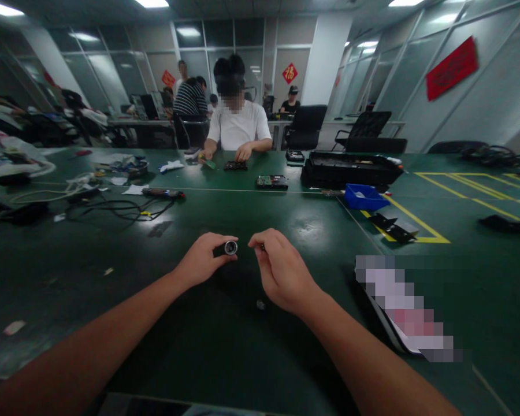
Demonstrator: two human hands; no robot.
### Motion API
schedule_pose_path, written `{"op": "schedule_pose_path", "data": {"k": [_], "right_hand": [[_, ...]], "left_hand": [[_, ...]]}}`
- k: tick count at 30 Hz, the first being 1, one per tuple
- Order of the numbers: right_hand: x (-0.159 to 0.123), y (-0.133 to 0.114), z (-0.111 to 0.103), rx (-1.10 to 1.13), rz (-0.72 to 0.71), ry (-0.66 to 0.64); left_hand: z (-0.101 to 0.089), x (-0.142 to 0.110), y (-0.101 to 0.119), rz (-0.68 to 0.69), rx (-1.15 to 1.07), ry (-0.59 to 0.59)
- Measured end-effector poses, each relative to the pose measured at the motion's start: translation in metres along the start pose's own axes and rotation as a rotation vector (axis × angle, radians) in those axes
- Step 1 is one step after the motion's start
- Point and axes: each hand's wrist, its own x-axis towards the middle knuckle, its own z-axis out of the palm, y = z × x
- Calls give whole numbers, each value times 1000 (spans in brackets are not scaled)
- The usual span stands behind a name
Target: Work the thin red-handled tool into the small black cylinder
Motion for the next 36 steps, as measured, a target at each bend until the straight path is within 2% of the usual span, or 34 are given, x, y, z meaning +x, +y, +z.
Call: {"op": "schedule_pose_path", "data": {"k": [4, 8, 11, 15, 21, 23, 27, 31, 33, 36], "right_hand": [[5, -4, -10, -62, 42, -424], [6, -4, -9, -112, 116, -734], [4, -1, -6, -124, 165, -860], [0, 3, -2, -101, 202, -925], [-2, 6, 1, 3, 232, -926], [0, 7, 3, 29, 204, -888], [4, 7, 10, 28, 137, -631], [5, 8, 19, -2, 231, -327], [4, 9, 23, -17, 256, -239], [2, 11, 29, -25, 216, -177]], "left_hand": [[1, 1, 1, 3, 3, -10], [0, 1, 3, 5, 10, -28], [1, 1, 3, 6, 9, -31], [1, 0, 3, 19, 4, -29], [1, 1, 4, 28, -3, -36], [1, 1, 6, 31, -4, -38], [1, 1, 8, 43, -17, -51], [1, 0, 11, 67, -36, -79], [1, 0, 13, 72, -45, -94], [1, -1, 17, 87, -45, -114]]}}
